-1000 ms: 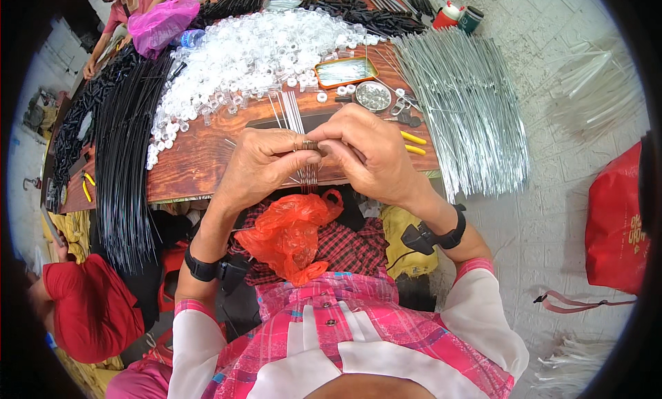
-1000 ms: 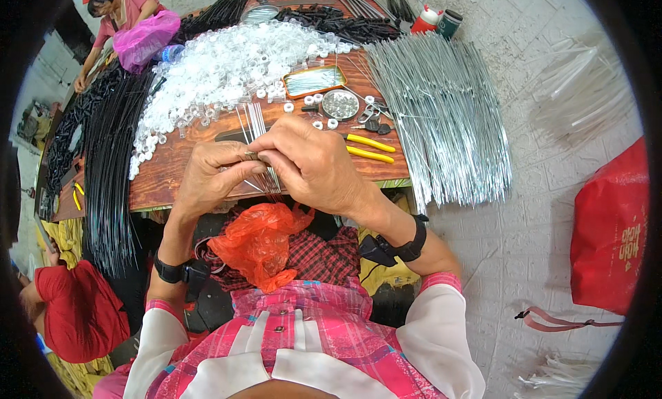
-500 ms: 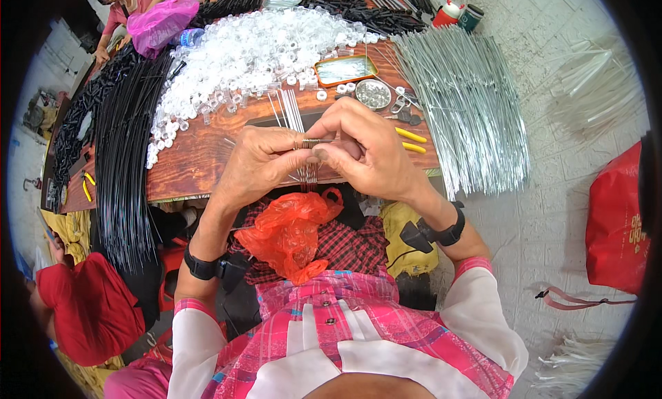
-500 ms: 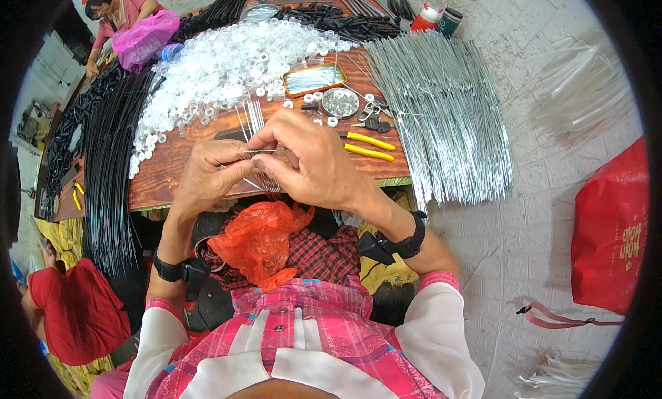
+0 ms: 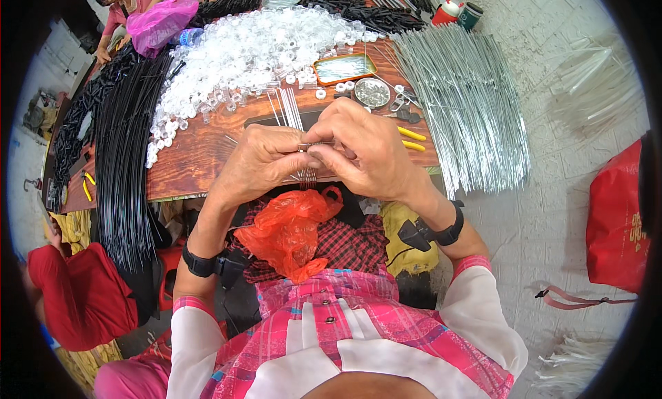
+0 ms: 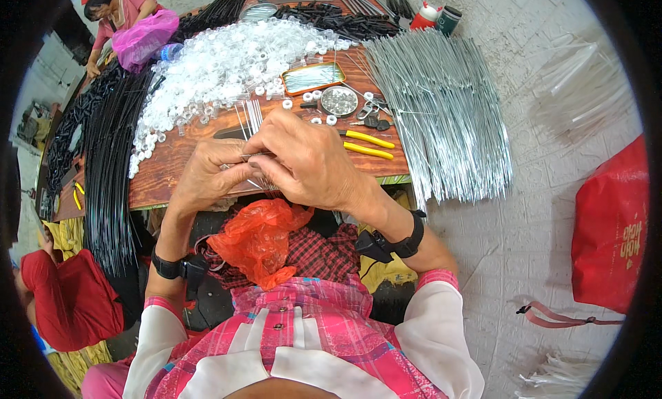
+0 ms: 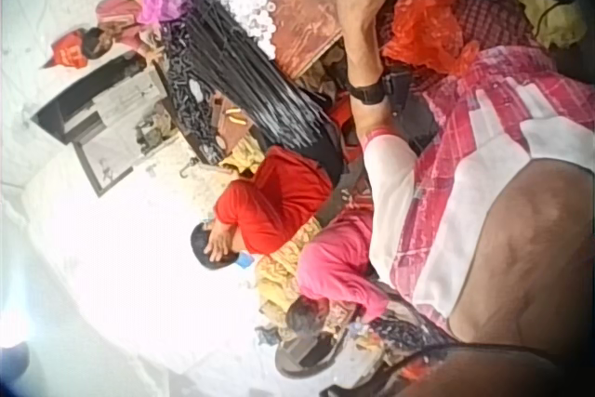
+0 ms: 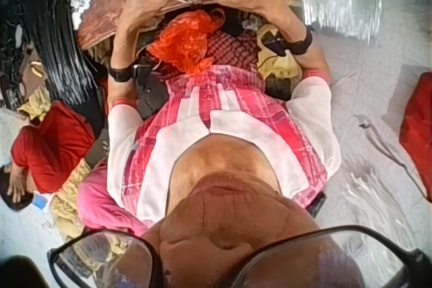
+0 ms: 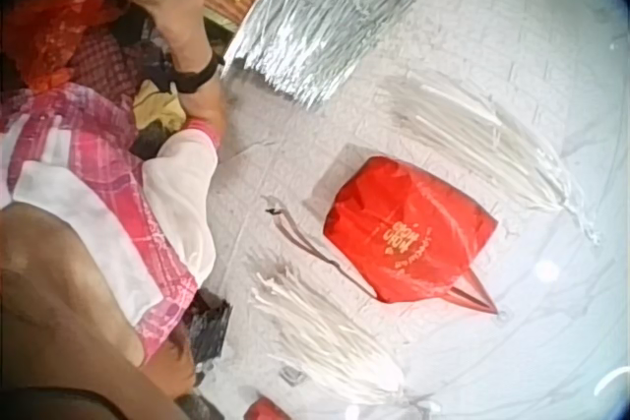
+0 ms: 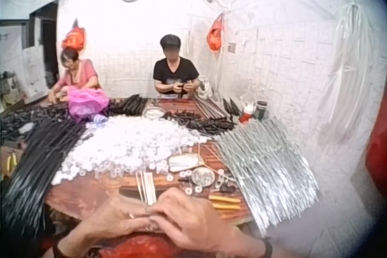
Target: Placing plastic tips onto the ends of metal umbrella ribs.
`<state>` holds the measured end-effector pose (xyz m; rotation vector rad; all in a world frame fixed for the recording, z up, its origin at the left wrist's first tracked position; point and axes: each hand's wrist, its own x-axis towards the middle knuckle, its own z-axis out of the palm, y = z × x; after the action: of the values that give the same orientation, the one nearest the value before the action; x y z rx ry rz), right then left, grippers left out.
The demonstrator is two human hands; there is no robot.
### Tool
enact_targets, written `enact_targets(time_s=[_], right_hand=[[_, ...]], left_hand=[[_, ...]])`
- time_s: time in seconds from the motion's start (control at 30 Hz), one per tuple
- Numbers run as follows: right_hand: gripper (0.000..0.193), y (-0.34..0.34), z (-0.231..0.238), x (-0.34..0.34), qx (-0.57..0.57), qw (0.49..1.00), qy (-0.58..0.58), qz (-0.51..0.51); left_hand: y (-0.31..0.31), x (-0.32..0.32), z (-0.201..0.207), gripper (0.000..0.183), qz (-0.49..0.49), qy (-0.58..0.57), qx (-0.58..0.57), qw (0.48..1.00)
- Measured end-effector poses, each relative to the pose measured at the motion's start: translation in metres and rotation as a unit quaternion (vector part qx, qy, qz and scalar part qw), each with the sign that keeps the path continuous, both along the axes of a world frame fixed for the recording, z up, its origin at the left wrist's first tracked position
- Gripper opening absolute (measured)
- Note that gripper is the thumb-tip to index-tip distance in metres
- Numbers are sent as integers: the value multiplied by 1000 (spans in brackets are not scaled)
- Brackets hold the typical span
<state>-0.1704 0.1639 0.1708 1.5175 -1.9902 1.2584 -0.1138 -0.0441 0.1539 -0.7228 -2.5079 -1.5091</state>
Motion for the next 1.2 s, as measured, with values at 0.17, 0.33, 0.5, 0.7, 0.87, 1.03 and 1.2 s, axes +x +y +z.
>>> enact_targets(time_s=[0.17, 0.33, 0.5, 0.7, 0.87, 1.03, 1.2], right_hand=[[12, 3, 4, 1, 10, 998, -60, 20], [12, 1, 0, -1, -23, 999, -15, 26], [13, 4, -1, -2, -12, 999, -31, 35], [15, 0, -3, -2, -22, 1000, -11, 16], [22, -1, -3, -8, -32, 999, 11, 1], [21, 0, -2, -10, -34, 999, -1, -19], [17, -2, -8, -15, -53, 999, 3, -13]], left_hand=[[-2, -2, 0, 16, -37, 3, 20, 999], [2, 1, 8, 24, -43, 58, -31, 997], [-5, -3, 22, 27, -84, 51, -97, 990], [-7, -13, 9, 29, -98, 45, -77, 991], [-11, -19, -3, 36, -73, 33, -37, 996], [-2, -3, -5, 34, 12, -6, 31, 999], [-6, 2, -15, 22, 65, 3, 38, 997]])
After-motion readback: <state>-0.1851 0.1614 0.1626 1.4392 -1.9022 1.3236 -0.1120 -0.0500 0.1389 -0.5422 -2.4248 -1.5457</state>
